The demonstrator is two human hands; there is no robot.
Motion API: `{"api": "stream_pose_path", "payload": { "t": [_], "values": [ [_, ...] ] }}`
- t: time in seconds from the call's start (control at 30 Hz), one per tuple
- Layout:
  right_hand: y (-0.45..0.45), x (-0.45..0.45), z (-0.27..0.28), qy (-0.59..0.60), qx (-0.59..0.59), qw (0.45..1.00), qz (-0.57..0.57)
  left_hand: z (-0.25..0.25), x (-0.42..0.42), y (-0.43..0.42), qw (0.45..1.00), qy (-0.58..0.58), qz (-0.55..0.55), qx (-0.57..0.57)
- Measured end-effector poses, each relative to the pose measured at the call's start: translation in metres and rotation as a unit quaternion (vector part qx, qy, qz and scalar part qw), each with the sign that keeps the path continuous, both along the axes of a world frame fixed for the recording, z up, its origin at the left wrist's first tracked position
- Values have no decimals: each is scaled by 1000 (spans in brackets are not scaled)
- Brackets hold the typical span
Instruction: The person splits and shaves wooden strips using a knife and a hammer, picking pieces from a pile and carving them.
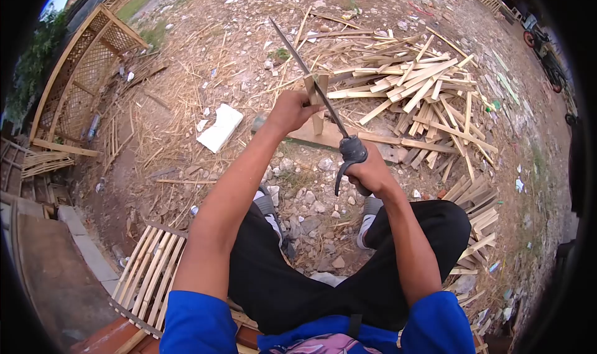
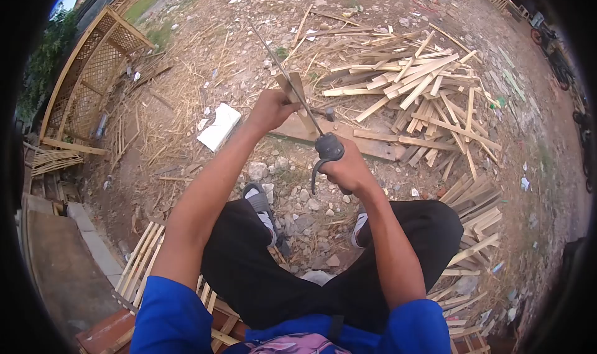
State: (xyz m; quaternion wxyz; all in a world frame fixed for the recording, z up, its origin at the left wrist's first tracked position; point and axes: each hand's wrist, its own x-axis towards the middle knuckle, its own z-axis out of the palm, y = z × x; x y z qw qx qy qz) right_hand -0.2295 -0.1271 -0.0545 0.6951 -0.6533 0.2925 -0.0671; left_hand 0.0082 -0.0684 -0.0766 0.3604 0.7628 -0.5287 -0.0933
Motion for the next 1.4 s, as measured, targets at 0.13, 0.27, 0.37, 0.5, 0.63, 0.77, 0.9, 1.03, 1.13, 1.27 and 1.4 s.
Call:
{"api": "stream_pose_path", "payload": {
  "t": [0.13, 0.27, 0.37, 0.5, 0.63, 0.77, 0.9, 1.03, 1.13, 1.27, 1.4],
  "values": [
    [12, 6, -15, -21, -43, 998, -34, 3, -4, -4, 1000, -14, 15, 13],
    [18, 11, -17, -53, -53, 996, -41, 1, 1, -6, 1000, 10, 12, 23],
    [8, 5, -4, -51, -5, 999, -3, -10, 13, -3, 999, -11, -25, 29],
    [-5, -2, -2, -41, -6, 999, 34, -6, 9, 1, 997, 44, -59, -20],
    [-8, -1, -10, -59, -119, 990, 46, -18, 20, 7, 996, 26, -83, 5],
    [26, 13, -21, -67, -171, 982, -51, 0, -4, 7, 999, -10, -23, -47],
    [48, 23, -23, -75, -137, 980, -122, -8, -14, 0, 997, -56, 36, -34],
    [50, 27, -24, -69, -126, 978, -149, -5, -22, -6, 996, -67, 39, -49],
    [51, 28, -20, -68, -121, 978, -154, -1, -28, -9, 993, -95, 54, -41],
    [55, 27, -11, -54, -140, 975, -163, 4, -39, -10, 988, -104, 91, -64],
    [49, 27, -15, -57, -132, 977, -160, 1, -31, -12, 993, -89, 73, -36]
  ]
}}
